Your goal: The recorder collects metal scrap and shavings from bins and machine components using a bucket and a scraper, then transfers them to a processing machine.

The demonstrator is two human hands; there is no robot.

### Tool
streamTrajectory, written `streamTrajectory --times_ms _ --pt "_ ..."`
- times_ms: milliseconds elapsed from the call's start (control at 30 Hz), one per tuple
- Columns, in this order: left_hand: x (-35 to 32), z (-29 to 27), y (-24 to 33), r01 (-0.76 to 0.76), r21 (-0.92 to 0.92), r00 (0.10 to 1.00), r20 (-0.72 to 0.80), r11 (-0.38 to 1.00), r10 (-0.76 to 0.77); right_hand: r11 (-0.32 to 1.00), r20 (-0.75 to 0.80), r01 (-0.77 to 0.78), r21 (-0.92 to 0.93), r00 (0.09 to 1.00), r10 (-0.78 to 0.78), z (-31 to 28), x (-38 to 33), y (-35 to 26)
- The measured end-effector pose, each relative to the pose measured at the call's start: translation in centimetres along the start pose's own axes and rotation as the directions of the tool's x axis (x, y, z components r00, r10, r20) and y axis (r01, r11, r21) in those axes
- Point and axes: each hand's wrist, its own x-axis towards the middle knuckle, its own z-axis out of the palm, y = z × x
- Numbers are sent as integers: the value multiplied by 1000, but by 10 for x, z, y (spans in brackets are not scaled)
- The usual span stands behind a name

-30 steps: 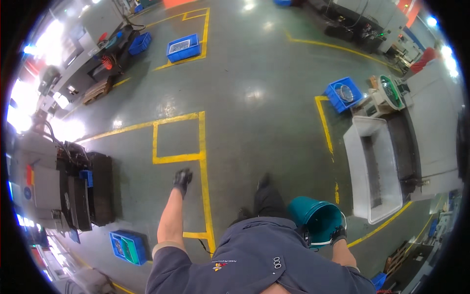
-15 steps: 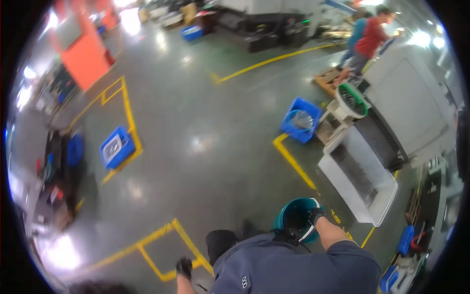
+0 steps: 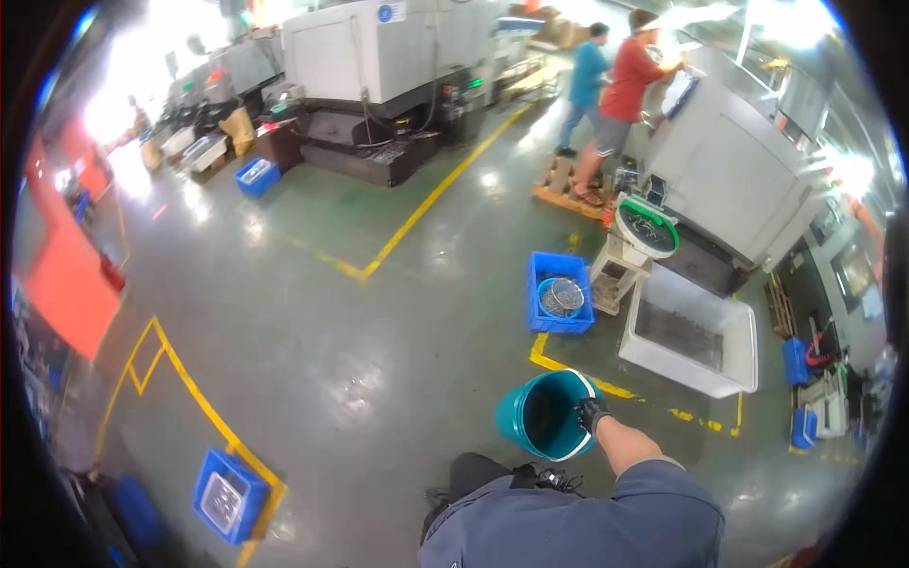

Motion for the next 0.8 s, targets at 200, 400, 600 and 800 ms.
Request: streamTrajectory --times_ms 200,400,600,800 --pt "296 -64 72 347 -290 909 -131 892 -396 983 -96 73 -169 991 -90 191 23 -4" --pt "574 29 222 212 -166 977 47 963 -207 992 68 -10 -123 997 19 383 119 -14" --pt "782 116 317 278 -142 947 208 950 -246 147 18 86 -985 912 -409 555 122 -23" --pt "981 161 367 308 -141 905 350 941 -244 651 -97 130 -748 949 -301 730 57 -71"
